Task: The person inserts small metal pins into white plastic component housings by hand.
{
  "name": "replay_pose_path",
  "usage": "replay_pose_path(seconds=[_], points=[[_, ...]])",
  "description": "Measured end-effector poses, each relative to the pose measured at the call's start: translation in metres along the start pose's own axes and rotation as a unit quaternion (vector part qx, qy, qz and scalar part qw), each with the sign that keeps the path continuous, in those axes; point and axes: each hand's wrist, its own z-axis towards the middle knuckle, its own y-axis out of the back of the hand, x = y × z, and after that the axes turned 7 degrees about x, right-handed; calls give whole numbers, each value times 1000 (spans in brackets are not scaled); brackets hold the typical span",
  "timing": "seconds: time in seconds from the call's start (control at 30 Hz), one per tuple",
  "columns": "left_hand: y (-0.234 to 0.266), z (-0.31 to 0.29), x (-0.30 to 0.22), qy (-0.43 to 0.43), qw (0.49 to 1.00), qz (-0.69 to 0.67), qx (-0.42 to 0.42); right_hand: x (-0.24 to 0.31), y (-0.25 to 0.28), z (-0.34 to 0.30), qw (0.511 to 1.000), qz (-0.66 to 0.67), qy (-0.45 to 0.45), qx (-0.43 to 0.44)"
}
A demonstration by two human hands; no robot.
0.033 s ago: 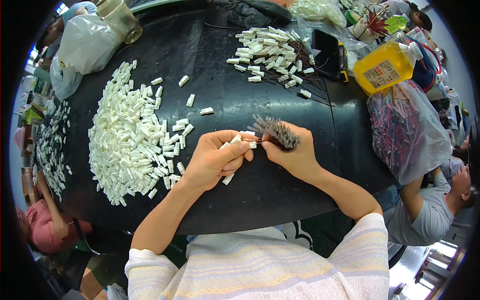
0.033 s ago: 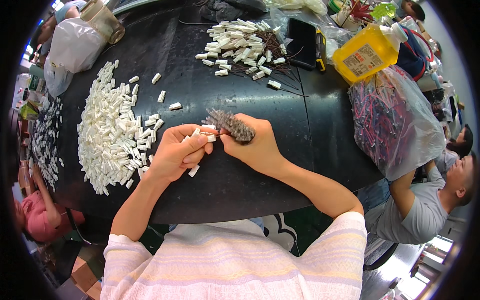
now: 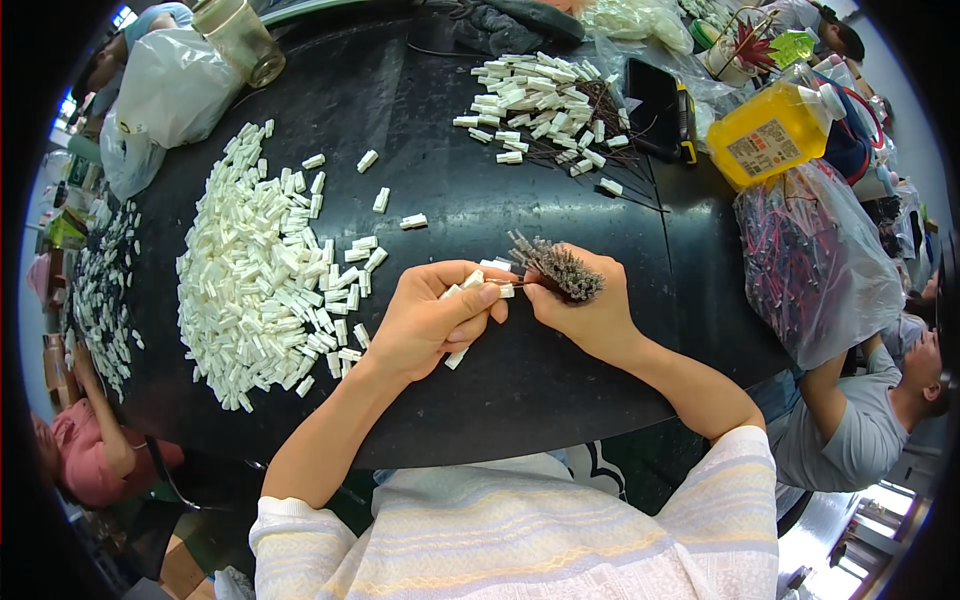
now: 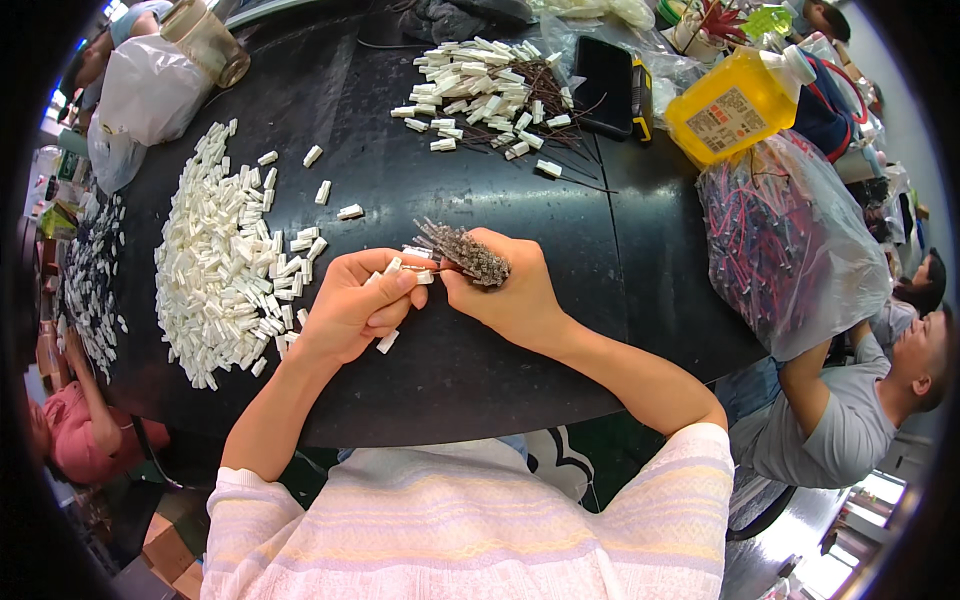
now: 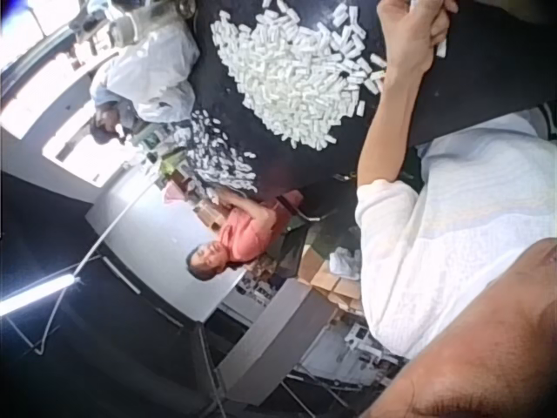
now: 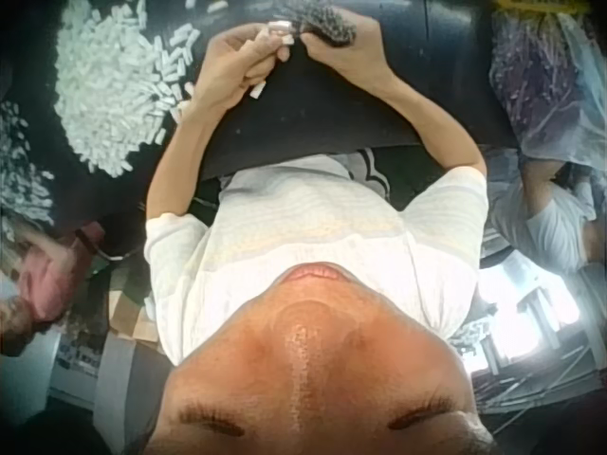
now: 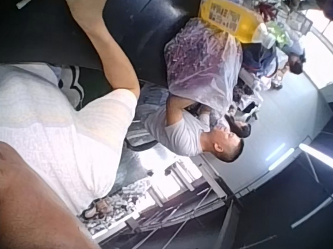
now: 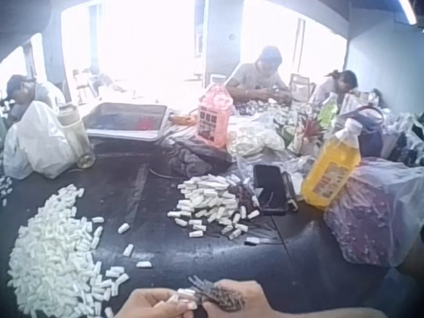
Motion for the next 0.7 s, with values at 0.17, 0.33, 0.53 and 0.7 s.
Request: replay_pose_path(seconds=[0.17, 0.33, 0.53, 0.7], points=[[-4, 1, -1, 6, 1000, 5, 11, -1, 4, 0, 1000, 16, 10, 21], [4, 0, -2, -27, 1000, 9, 4, 2, 0, 4, 992, 103, -65, -25], [11, -6, -11, -8, 999, -41, 13, 6, -1, 3, 990, 109, -75, -49], [15, -5, -10, -16, 999, -31, 4, 5, 3, 2, 993, 91, -71, -20]])
